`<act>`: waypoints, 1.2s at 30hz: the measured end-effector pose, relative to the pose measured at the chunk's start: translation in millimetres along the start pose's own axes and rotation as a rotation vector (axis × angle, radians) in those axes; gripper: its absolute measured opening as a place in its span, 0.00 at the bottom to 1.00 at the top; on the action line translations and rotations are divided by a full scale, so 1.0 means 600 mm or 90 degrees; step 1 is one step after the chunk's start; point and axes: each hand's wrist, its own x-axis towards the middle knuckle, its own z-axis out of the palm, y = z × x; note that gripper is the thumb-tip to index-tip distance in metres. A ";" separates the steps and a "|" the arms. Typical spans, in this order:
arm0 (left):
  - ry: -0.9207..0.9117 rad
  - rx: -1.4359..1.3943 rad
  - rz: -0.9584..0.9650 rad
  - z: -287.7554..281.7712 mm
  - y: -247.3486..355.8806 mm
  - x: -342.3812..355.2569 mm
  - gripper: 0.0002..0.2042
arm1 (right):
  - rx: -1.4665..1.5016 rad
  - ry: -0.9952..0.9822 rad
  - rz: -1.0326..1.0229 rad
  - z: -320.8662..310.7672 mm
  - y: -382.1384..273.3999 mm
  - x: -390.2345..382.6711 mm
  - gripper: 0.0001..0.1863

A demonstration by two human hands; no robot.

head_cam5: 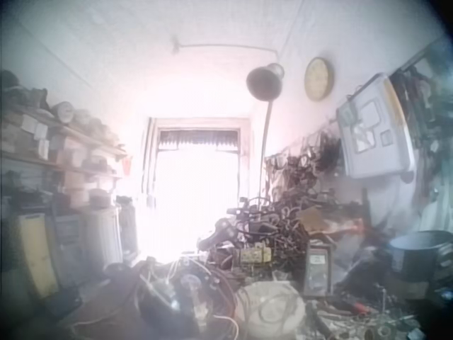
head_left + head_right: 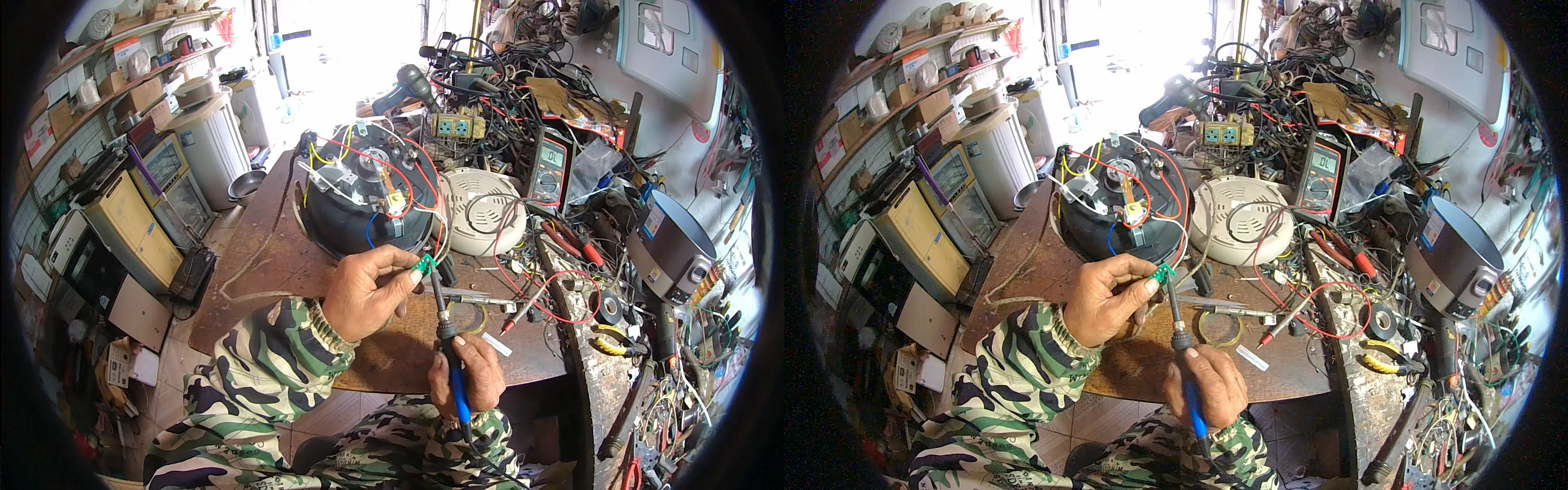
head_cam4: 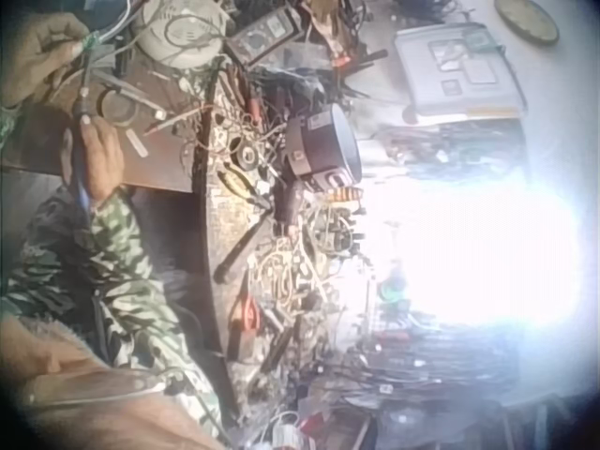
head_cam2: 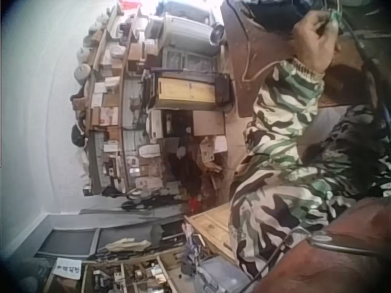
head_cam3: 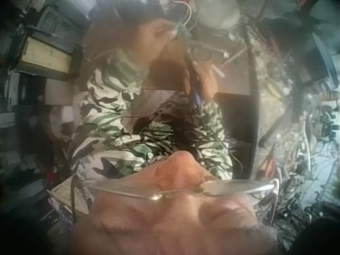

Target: The person solders a small green circuit board using a soldering iron and solder wire. They hold the board with one hand and apply heat and solder to specific points on the board with the other hand.

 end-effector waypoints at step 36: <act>-0.040 -0.027 -0.007 -0.007 -0.005 0.008 0.11 | 0.541 0.170 0.462 0.003 0.015 -0.001 0.15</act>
